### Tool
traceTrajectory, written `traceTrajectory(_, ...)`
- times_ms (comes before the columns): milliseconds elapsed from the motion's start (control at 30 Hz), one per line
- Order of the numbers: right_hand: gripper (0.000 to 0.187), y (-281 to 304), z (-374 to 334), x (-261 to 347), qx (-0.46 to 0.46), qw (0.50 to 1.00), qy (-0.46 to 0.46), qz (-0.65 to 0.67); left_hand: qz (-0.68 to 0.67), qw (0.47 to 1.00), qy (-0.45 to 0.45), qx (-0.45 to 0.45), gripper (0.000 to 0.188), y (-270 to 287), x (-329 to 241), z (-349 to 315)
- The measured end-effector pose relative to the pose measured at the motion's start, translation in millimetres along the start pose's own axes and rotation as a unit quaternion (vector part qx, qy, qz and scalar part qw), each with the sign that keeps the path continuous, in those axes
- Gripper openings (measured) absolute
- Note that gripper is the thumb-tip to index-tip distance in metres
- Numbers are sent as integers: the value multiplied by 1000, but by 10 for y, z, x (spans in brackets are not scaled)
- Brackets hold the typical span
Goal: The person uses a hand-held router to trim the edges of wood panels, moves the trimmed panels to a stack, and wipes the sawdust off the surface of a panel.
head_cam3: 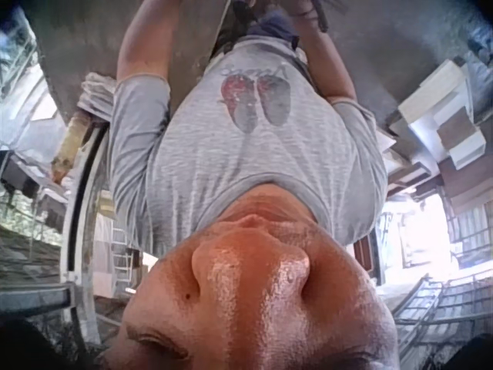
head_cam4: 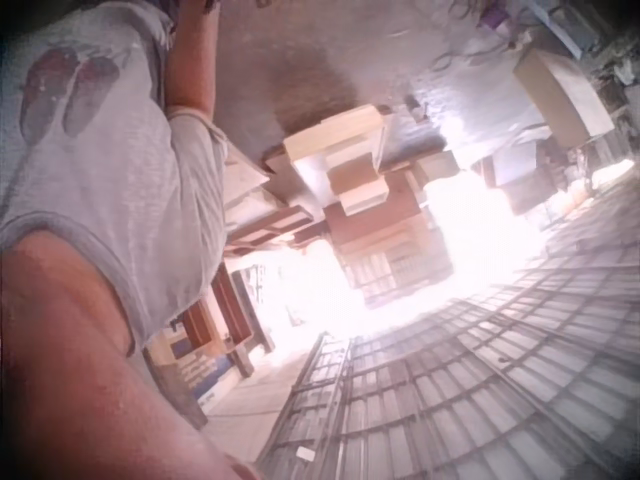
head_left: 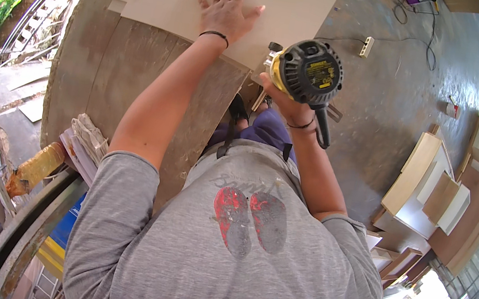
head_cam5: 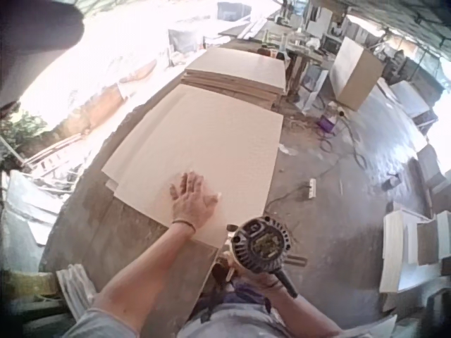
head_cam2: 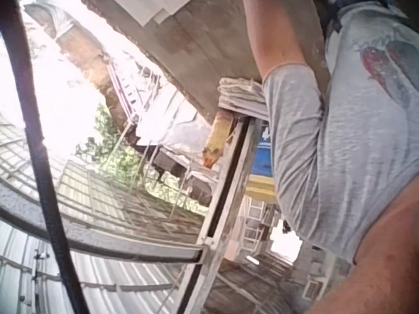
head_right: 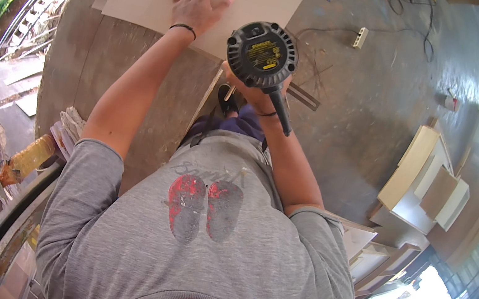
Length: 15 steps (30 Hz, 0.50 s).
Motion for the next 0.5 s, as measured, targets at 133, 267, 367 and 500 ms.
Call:
traceTrajectory(133, 41, -5, 57, -8, -26, 996, -13, 86, 15, 1000, -3, -7, 75, 17, -43, -4)
traceTrajectory(267, 42, -16, 189, -18, -11, 997, 15, 79, 3, 1000, 2, -12, 73, 0, -13, -4)
traceTrajectory(367, 43, 43, 288, -68, -25, 995, -12, 91, 13, 1000, -4, -5, 74, 24, -46, 0)
traceTrajectory(500, 44, 57, 402, -194, -27, 988, -69, 137, 20, 1000, -10, -2, 73, 49, -62, -2)
Point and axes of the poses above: each hand's wrist, its own z-axis towards the middle knuckle, its own y-axis out of the back of the hand, x = y × z, the point moved 6 cm from there along z, towards the middle knuckle, and after that the axes turned 5 degrees about -y, right-handed, at the moved point
